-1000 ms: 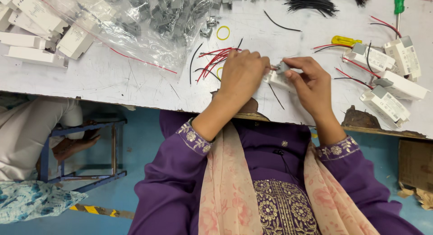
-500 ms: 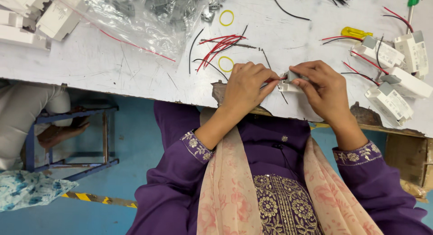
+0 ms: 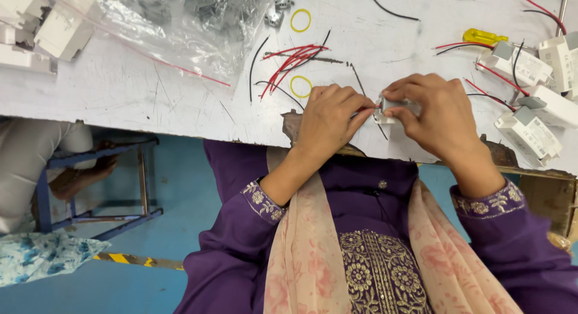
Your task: The person assembles LED driver units by hand and using a screwdriver. They handle plastic casings, circuit boards, and bundles of wires, connecting the wires to the driver terminals and stacking the finished units on a table.
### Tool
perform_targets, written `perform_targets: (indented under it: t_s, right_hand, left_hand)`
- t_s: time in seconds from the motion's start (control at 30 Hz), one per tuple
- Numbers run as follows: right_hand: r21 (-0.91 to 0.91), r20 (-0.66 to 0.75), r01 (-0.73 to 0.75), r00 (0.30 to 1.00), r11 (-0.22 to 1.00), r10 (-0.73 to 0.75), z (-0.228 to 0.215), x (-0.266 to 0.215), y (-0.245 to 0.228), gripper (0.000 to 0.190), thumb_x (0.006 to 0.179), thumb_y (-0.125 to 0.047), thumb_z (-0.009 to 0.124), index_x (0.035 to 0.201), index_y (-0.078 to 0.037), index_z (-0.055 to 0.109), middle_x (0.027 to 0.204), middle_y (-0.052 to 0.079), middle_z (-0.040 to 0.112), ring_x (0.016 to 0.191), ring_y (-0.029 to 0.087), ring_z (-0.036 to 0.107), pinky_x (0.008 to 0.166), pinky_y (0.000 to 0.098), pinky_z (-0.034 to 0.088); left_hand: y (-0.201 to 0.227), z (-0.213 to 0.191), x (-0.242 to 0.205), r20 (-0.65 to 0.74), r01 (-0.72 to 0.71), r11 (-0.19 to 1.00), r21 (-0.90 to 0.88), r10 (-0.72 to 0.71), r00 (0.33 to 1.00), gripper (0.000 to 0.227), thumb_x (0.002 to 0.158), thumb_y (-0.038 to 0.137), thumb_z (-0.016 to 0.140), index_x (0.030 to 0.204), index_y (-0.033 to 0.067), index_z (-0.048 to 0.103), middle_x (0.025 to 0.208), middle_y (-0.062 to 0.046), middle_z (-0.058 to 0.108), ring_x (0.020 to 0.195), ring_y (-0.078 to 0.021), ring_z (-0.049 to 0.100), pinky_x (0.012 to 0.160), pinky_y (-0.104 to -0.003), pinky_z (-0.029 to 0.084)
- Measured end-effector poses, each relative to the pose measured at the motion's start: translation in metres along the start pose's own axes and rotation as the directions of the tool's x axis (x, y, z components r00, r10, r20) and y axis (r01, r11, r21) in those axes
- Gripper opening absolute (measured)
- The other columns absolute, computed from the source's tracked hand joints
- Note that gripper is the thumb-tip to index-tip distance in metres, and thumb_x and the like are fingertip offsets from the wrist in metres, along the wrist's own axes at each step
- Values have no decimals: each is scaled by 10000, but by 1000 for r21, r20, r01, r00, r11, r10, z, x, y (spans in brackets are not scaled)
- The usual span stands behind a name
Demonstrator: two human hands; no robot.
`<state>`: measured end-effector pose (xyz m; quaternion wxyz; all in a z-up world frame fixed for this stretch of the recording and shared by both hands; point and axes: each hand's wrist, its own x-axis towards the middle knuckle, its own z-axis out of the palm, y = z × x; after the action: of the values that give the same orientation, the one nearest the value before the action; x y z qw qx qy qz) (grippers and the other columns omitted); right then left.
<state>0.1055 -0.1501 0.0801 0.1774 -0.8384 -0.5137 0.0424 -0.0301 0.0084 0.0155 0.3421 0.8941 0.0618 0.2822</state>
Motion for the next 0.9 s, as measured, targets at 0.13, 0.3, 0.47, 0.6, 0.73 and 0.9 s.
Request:
perform_targets:
  t_s: [0.13,0.3,0.47,0.6,0.73,0.9]
  right_hand:
    - [204,55,-50,998,978,39,7,0,16,267,852,-252,813,1103,-165,781,1075,-20,737,1010,222,645,875,371,495]
    - [172,4,-40,999,984,40,15,-10,19,354,884,-334,792,1188,-159,748,1010,21,706,1024,246,599,942,443,358]
    - [152,37,-84,996,985,80,11,-14,13,391,876,-379,813,1208,-179,759,1020,79,642,996,284,568,900,439,370]
    - [344,-38,-210,971,915,237,8,-31,7,430,890,-351,783,1256,-147,684,1211,48,594,969,250,561,815,413,421]
    - [168,-271,20,962,986,26,24,-35,6,434,925,-275,791,1315,-118,680,1216,41,659,1102,236,553,1001,428,333]
    - [155,-333,13,942,988,40,38,-41,-5,379,969,-277,754,1316,-132,698,1209,35,647,1189,227,556,1103,466,239]
  left_hand:
    - [1,-1,1,6,3,1000,10,-3,1000,86,923,264,750,954,184,745,870,34,640,876,-192,602,871,-376,413]
    - [8,-3,13,113,-31,979,204,8,994,113,892,277,728,945,178,742,887,13,659,911,-208,618,923,-452,378]
    - [14,-13,23,109,-119,951,286,91,990,61,931,235,688,933,188,727,927,36,666,972,-183,635,1042,-497,339]
    - [24,-15,15,43,-73,991,108,69,997,108,986,244,677,1064,183,721,1034,34,670,1031,-170,623,1063,-458,346]
    - [25,-9,7,50,-4,998,-62,7,999,553,848,419,769,1243,67,608,1160,-43,633,1117,-229,578,1037,-448,338]
    - [19,2,11,112,40,998,41,-45,993,445,809,375,800,1175,146,691,1062,18,702,1099,-185,620,1059,-456,317]
